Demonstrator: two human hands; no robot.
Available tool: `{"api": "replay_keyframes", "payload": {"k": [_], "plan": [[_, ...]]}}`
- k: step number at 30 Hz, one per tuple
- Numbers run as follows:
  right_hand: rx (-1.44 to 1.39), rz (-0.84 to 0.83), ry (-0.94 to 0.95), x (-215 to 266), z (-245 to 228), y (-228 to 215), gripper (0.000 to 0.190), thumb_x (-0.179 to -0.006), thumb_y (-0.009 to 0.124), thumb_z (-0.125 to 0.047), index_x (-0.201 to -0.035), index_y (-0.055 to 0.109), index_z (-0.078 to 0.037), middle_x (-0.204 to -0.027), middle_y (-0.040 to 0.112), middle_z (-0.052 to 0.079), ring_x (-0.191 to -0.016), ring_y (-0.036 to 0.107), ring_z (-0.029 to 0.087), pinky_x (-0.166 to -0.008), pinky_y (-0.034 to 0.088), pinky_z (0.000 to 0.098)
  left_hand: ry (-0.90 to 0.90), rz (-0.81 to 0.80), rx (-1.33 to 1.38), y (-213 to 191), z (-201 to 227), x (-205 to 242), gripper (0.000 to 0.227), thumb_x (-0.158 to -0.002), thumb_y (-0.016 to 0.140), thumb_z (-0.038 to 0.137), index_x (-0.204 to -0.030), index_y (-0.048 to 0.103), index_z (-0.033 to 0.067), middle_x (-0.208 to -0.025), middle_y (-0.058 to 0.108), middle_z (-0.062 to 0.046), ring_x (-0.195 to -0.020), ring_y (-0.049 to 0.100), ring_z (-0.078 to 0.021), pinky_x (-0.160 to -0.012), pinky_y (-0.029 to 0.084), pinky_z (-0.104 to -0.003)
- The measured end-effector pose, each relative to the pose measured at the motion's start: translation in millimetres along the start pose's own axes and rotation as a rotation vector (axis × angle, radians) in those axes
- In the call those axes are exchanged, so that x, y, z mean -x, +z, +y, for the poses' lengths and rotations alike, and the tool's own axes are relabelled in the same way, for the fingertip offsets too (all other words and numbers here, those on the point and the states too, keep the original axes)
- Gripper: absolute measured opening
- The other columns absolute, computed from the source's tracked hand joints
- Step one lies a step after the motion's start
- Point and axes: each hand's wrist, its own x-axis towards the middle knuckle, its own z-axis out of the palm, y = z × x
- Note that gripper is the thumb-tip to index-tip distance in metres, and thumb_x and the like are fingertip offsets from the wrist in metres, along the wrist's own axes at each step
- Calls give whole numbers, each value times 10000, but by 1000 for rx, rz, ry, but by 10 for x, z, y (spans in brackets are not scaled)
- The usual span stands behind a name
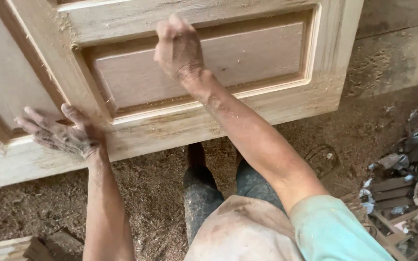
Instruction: Manual sanding of a wooden door with multiple panels using a sanding block to smooth the surface and edges.
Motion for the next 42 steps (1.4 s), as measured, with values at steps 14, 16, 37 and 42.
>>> {"api": "replay_keyframes", "payload": {"k": [14,16,37,42], "plan": [[372,132,-531,308,1451,-1278,159,-1029,642,-118,-896,660,-33,-879,574,108,-836,506,272,-716,397,392,-41,96,139,-32,172,8,650,-1085,410,622,-1588,377,213,-1689,258,-77,-1609,294,-246,-1366,319,-497],[414,191,-420,414,1443,-1207,25,-899,684,-54,-884,665,-58,-874,555,65,-864,482,222,-668,388,350,-50,18,138,-118,218,81,659,-1083,407,620,-1594,359,207,-1691,260,-93,-1613,291,-258,-1379,288,-490],[-48,-86,-1012,-289,258,-546,131,-1050,721,-97,-989,692,15,-917,657,141,-865,618,277,-797,518,367,-353,-88,99,-190,-28,57,644,-1112,457,563,-1612,315,182,-1707,279,-37,-1626,214,-206,-1338,33,-536],[54,-33,-968,-259,507,-564,164,-1001,763,-65,-907,647,2,-893,616,145,-824,579,279,-707,496,381,-312,-83,112,-166,11,49,674,-1091,478,615,-1583,370,167,-1665,337,-57,-1582,285,-234,-1308,92,-560]]}}
